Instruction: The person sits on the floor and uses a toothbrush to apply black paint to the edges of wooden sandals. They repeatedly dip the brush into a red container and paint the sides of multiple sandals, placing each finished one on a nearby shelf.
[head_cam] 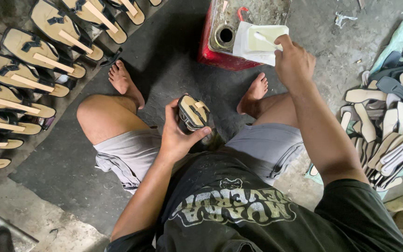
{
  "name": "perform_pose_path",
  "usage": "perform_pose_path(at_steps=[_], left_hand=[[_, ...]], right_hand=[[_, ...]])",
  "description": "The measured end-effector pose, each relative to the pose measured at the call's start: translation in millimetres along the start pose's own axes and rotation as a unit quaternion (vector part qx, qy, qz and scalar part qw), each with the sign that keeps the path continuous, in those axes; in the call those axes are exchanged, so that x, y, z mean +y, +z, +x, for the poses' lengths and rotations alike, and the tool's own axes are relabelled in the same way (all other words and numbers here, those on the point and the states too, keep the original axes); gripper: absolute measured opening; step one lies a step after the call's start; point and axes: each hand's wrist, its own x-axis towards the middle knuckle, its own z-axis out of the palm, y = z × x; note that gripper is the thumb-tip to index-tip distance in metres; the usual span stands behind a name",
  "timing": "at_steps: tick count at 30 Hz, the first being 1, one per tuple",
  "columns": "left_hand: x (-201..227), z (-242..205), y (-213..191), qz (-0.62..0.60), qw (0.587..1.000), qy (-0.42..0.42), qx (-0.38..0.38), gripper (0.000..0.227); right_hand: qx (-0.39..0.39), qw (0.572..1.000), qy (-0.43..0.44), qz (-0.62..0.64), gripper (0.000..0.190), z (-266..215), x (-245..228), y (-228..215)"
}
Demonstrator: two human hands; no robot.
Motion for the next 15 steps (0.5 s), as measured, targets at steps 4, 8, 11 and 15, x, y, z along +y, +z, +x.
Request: perform_pose_path(at_steps=[4,8,11,15], left_hand=[[-0.7,3.0,7.2,0.028,0.998,0.054,0.005,0.095],[-3.2,3.4,11.9,0.012,0.996,0.086,0.018,0.098],[-3.4,3.5,12.0,-0.011,0.993,0.118,0.022,0.098],[-0.4,5.4,11.8,-0.028,0.992,0.123,0.012,0.098]], right_hand=[[0.005,1.000,-0.024,-0.009,0.018,5.5,-13.0,-7.8],[0.001,0.999,-0.025,-0.046,0.019,-0.3,-16.0,-24.1],[0.031,0.999,-0.013,0.001,0.019,-20.6,-10.8,-38.6],[0.019,1.000,0.011,-0.004,0.020,-37.5,-2.7,-43.1]])
